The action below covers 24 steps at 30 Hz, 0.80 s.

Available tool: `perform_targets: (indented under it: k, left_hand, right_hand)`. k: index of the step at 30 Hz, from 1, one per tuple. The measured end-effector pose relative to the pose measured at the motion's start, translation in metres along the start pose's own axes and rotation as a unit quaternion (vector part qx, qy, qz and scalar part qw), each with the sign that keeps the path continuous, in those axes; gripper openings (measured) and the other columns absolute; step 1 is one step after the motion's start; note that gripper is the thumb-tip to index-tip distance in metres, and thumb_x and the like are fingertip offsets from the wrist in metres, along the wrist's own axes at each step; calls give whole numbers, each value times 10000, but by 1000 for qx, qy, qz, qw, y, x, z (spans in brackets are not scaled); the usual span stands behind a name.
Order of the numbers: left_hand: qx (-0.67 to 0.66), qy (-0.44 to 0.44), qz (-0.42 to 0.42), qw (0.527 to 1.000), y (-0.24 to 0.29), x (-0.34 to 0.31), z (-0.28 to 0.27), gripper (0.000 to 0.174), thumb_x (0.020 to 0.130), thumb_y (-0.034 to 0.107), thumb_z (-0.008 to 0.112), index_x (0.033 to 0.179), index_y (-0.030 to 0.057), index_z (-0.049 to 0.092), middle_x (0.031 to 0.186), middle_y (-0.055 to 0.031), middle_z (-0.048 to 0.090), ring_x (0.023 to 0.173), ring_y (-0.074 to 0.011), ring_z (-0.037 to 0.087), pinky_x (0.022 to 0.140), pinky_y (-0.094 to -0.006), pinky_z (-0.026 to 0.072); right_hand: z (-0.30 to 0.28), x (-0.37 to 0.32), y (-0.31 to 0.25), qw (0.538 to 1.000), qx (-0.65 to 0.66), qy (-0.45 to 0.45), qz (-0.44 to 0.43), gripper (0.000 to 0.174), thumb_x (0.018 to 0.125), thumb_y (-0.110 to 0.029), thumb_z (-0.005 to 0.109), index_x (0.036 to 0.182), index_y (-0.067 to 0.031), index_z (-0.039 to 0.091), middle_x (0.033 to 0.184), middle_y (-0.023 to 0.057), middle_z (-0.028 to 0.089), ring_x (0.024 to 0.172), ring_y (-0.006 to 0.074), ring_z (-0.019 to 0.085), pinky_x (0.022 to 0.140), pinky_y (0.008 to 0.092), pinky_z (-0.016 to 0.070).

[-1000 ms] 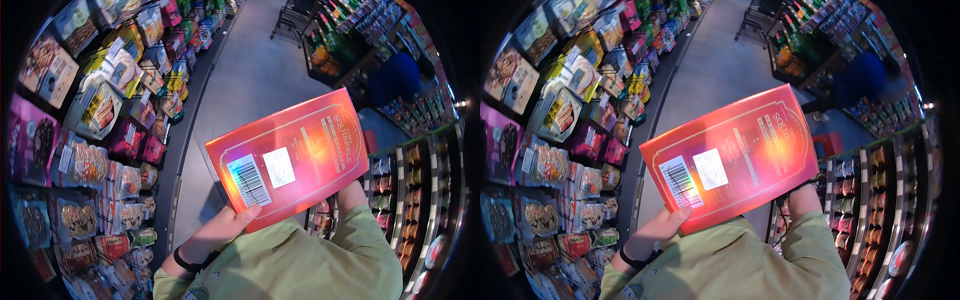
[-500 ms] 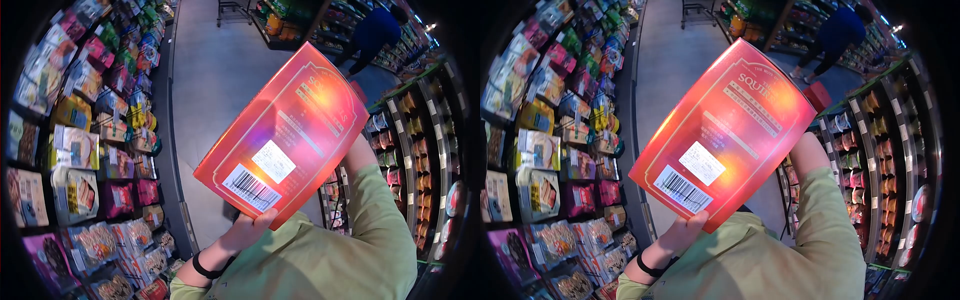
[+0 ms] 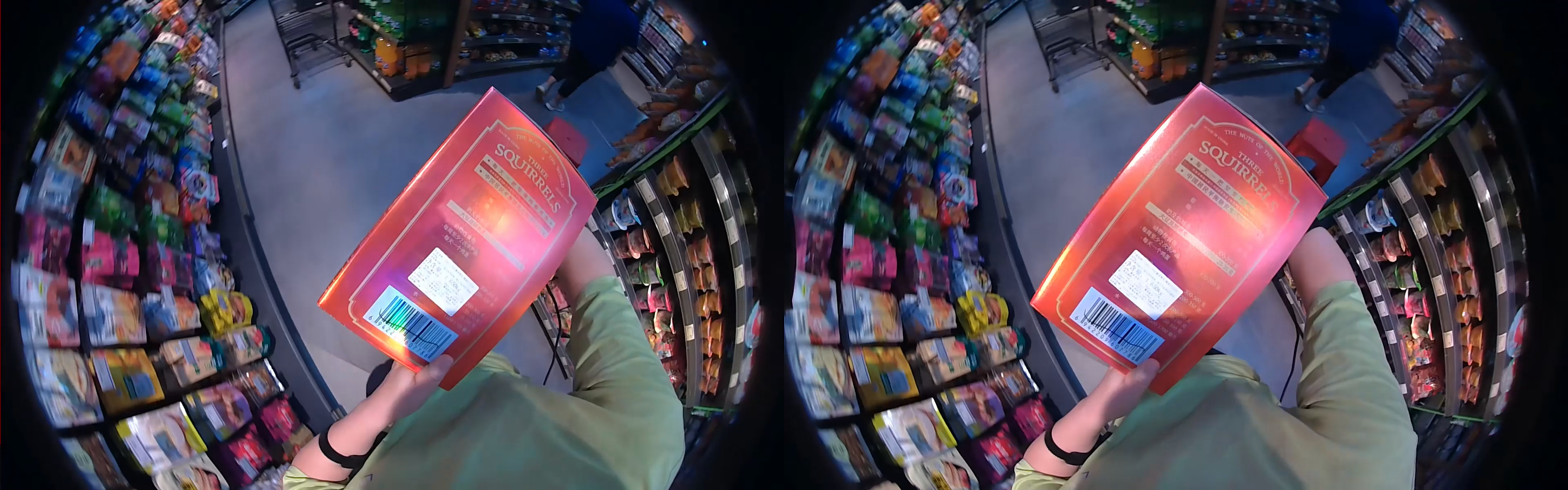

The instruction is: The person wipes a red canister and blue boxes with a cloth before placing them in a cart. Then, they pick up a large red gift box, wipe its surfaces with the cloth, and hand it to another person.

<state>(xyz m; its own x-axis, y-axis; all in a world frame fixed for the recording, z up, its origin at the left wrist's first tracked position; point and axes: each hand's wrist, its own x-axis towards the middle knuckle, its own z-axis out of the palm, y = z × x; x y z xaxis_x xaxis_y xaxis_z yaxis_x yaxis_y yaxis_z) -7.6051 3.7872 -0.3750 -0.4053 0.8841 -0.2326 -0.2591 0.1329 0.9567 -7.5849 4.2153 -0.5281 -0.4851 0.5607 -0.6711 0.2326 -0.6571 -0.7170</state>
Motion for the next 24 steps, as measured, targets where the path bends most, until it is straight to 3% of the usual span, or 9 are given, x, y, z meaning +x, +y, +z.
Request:
perform_targets:
  k: [4, 8, 14, 16, 19, 20, 21, 22, 24]
  left_hand:
    - [21, -74, -12, 997, 9, 43, -32, 345, 941, 189, 500, 1244, 26, 502, 1174, -78, 553, 1092, -179, 496, 938, -330, 399]
    - [7, -85, -85, 993, -7, 80, -64, 281, 938, 127, 492, 1199, 23, 514, 1135, -53, 542, 1047, -130, 481, 909, -294, 401]
    - [21, -143, -73, 987, -47, 145, -139, 398, 963, 191, 471, 1315, 9, 445, 1296, -85, 499, 1193, -175, 454, 997, -315, 363]
    - [64, -188, -205, 958, -41, 187, -169, 411, 966, 198, 466, 1325, 0, 431, 1306, -89, 493, 1202, -179, 444, 1020, -317, 345]
    - [56, -184, -212, 958, -31, 229, -184, 462, 961, 278, 444, 1325, -6, 446, 1282, -74, 521, 1163, -169, 469, 1004, -323, 360]
    - [55, -192, -236, 951, -41, 250, -192, 476, 955, 279, 449, 1332, -12, 433, 1298, -82, 515, 1174, -177, 470, 1016, -329, 357]
    - [65, -201, -226, 951, -61, 271, -204, 476, 955, 279, 449, 1332, -12, 433, 1298, -82, 515, 1174, -177, 470, 1016, -329, 357]
    - [31, -204, -222, 953, -92, 284, -216, 491, 946, 280, 454, 1337, -15, 421, 1316, -95, 505, 1192, -201, 470, 1032, -342, 351]
    - [2, -212, -213, 954, -114, 315, -226, 506, 936, 282, 459, 1341, -18, 410, 1334, -109, 495, 1211, -224, 469, 1048, -355, 345]
  right_hand:
    - [-20, 5, -16, 999, 16, 32, -28, 61, 888, -140, 562, 906, -82, 555, 831, 35, 594, 768, 144, 586, 677, 312, 512]
    - [-35, 6, -46, 993, 31, 62, -97, 62, 888, -140, 560, 906, -81, 557, 831, 37, 594, 770, 144, 586, 678, 313, 512]
    - [-44, -36, 25, 975, 56, 118, -182, 63, 888, -140, 556, 905, -80, 559, 830, 38, 595, 772, 144, 586, 680, 314, 512]
    - [-27, -13, 21, 965, 71, 142, -207, 63, 888, -140, 555, 905, -79, 559, 830, 39, 596, 773, 145, 586, 681, 314, 511]
    - [-28, -4, 44, 953, 89, 162, -239, 64, 888, -140, 553, 905, -78, 560, 829, 39, 596, 774, 145, 586, 681, 315, 511]
    - [-28, 6, 33, 949, 93, 167, -250, 64, 888, -140, 553, 905, -78, 561, 829, 40, 596, 774, 145, 586, 682, 315, 511]
    - [-47, 16, 54, 924, -3, 233, -302, 49, 883, -117, 550, 904, -76, 568, 802, 30, 584, 749, 133, 578, 684, 288, 493]
    - [-40, 1, 63, 925, 81, 228, -294, 41, 876, -114, 557, 884, -75, 569, 769, 18, 569, 710, 119, 553, 653, 276, 461]
    - [-26, -23, 59, 914, 41, 300, -271, 65, 861, -110, 584, 817, -74, 553, 688, 2, 532, 644, 99, 491, 588, 278, 407]
